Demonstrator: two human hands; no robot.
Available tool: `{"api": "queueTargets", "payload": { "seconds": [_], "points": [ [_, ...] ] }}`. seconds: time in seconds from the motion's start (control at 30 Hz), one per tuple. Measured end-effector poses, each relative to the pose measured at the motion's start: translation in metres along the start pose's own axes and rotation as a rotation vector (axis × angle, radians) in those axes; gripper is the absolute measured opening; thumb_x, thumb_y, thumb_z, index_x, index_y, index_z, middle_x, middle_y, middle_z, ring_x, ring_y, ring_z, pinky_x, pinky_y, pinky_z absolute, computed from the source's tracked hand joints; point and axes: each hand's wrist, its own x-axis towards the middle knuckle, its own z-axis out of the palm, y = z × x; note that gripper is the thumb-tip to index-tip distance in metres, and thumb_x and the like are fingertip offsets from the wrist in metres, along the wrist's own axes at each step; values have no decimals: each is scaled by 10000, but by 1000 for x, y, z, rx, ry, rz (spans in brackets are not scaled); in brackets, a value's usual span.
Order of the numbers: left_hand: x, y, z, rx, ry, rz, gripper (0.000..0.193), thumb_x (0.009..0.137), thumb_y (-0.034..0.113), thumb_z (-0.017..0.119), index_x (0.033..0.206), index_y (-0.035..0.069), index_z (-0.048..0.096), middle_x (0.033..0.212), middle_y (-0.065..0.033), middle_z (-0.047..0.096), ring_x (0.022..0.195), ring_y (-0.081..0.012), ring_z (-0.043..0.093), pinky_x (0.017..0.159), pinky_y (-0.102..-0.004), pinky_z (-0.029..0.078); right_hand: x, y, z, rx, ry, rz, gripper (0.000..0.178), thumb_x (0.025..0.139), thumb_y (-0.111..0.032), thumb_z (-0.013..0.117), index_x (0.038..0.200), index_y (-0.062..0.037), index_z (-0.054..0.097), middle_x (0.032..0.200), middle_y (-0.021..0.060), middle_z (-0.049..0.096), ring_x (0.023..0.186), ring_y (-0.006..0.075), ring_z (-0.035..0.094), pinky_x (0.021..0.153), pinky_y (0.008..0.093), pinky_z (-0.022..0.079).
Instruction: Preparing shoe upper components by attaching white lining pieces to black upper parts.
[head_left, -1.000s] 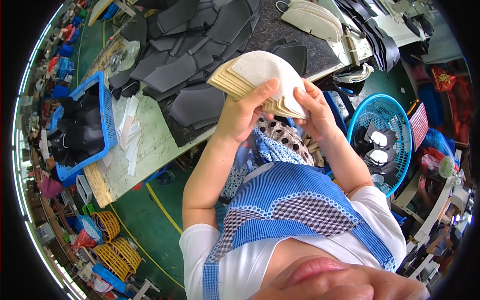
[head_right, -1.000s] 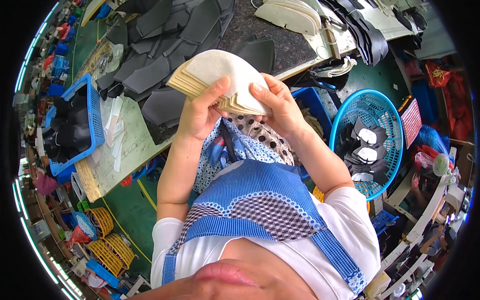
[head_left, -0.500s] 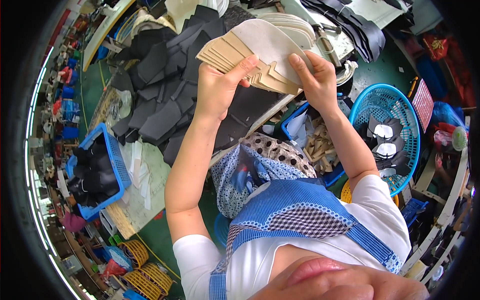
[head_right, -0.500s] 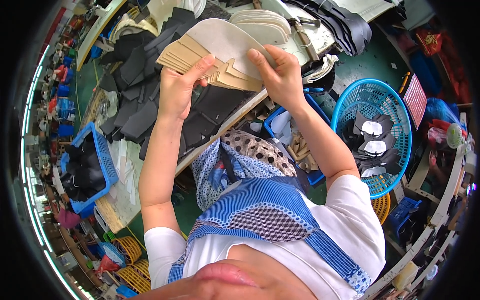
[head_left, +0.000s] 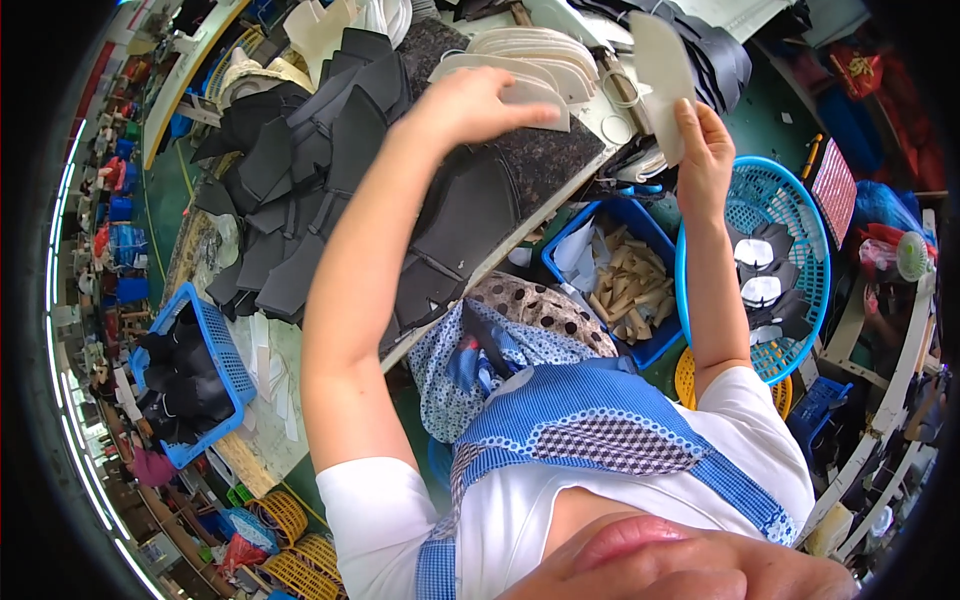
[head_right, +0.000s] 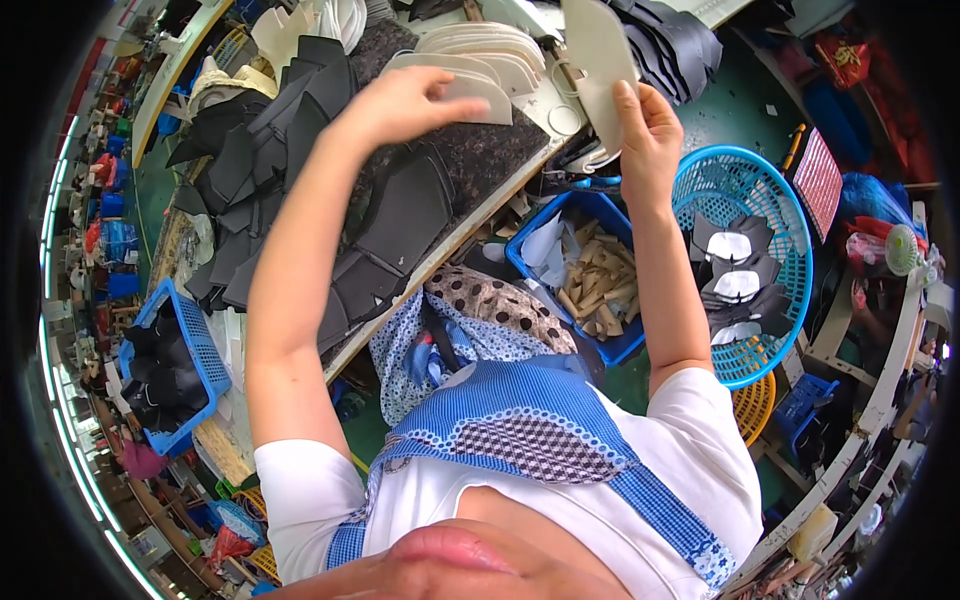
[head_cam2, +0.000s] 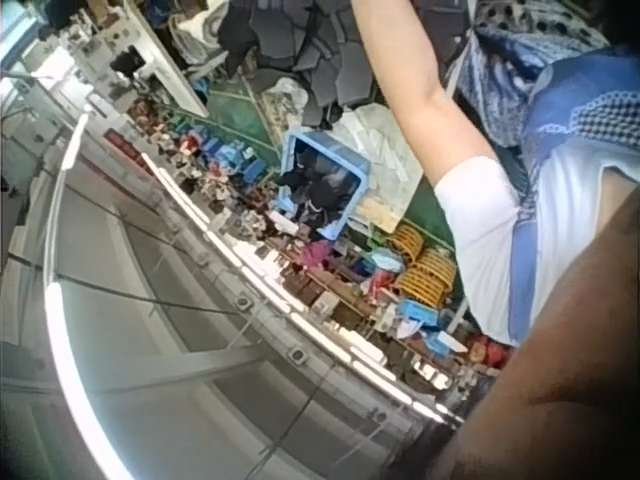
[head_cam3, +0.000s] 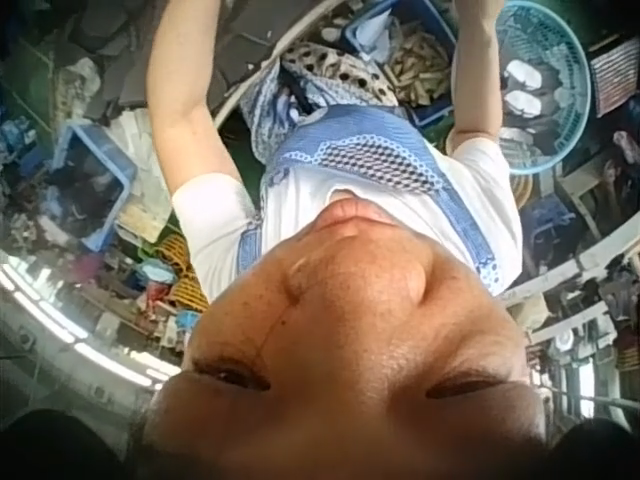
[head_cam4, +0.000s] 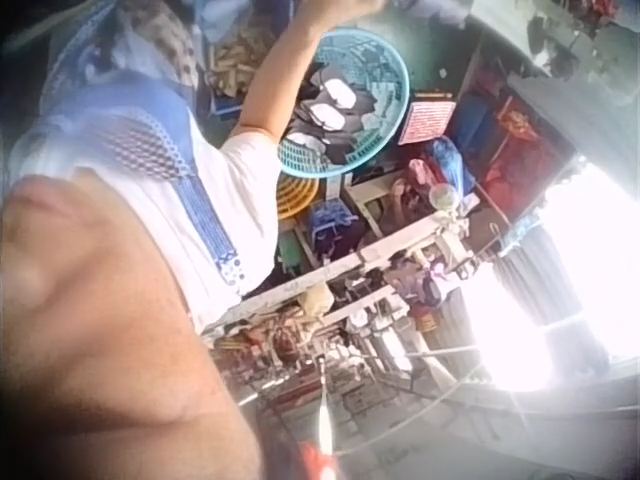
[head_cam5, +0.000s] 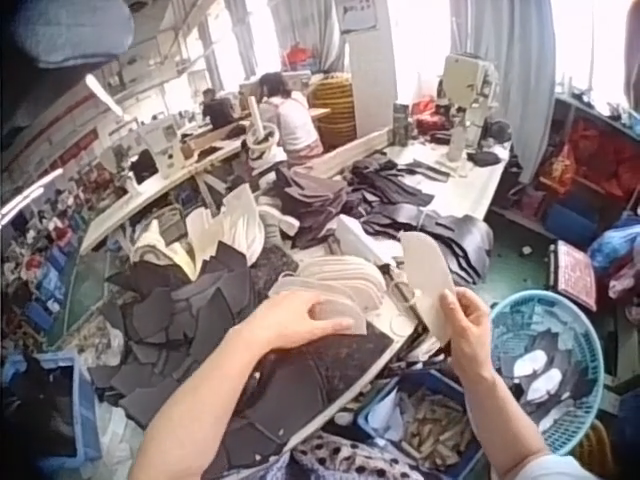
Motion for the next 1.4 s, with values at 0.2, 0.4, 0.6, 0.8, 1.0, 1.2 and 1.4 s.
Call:
{"api": "queueTargets", "payload": {
  "seconds": [0.2,0.4,0.6,0.8,1.0,1.2,1.4],
  "points": [
    [-62,49,-21,-1144,80,186,427,880,354,731,1097,-6,659,1065,-120,700,999,-134,657,751,-254,569,-60,-34,17,-259,-311,-89,177,954,-153,635,937,14,691,770,0,651,703,81,590,608,225,446],
    [-132,47,22,-1178,42,-100,164,935,121,663,1030,0,608,983,-82,684,908,-124,660,783,-262,579,-68,-49,44,92,-728,386,255,945,-198,653,1082,16,664,952,52,693,849,94,632,795,260,514],
    [-162,43,34,-1185,73,-26,356,929,39,628,1225,31,432,972,-73,580,883,-136,662,755,-274,582,-63,-53,61,-50,-1059,439,187,920,-157,653,981,16,686,796,12,664,727,59,613,661,212,497],
    [-182,31,28,-1488,-296,7,648,824,-11,735,1373,42,394,908,-53,602,828,-114,636,728,-257,574,-72,-75,75,-38,-1513,621,166,860,-137,604,825,8,677,671,21,639,580,62,603,496,198,462],
    [-200,34,34,-401,566,591,373,670,55,819,1022,107,708,1049,-52,628,956,-224,604,762,-332,506,-102,-45,71,180,-1340,823,160,833,-110,553,824,-2,671,611,56,640,501,89,614,439,204,471],
    [-280,36,54,-58,635,645,101,766,66,711,805,45,621,1081,-70,693,999,-220,656,881,-357,541,-95,6,27,106,-243,802,214,825,-269,604,906,-72,623,733,23,625,662,104,610,576,232,488],
    [-335,35,82,-1169,321,-115,326,874,16,675,815,103,366,1047,-206,696,966,-208,675,838,-296,515,-80,53,-143,-1690,-920,186,416,819,-417,695,787,-2,696,628,75,640,600,194,643,635,341,537]
  ]
}}
